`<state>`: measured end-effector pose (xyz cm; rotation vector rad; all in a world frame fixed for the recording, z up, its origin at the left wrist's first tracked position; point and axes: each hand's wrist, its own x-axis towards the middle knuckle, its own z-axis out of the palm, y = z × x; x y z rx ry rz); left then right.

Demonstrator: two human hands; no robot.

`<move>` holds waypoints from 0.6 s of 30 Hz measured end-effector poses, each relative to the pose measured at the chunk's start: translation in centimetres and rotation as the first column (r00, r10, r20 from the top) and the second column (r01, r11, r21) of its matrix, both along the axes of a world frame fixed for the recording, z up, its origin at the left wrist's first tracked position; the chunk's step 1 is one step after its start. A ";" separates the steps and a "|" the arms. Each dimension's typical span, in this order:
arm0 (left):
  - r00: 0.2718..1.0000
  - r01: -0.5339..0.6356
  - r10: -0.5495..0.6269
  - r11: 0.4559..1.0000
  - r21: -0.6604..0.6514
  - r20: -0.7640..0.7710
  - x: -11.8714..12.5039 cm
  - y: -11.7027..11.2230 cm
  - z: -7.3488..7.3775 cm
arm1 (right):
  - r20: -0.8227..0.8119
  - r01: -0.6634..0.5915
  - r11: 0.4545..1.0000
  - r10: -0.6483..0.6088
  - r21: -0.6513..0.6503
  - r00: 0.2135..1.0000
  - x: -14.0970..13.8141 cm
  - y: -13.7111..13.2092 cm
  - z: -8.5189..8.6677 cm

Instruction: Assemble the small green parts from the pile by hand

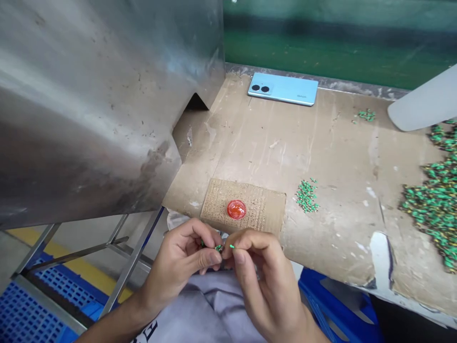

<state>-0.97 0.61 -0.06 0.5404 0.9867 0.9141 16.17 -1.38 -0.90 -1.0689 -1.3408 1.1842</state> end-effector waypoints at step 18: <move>0.993 0.116 -0.116 0.993 -0.009 0.016 -0.8 0.1 -0.5 | 0.283 -0.075 0.996 0.062 0.037 0.957 2.1 -0.2 -0.4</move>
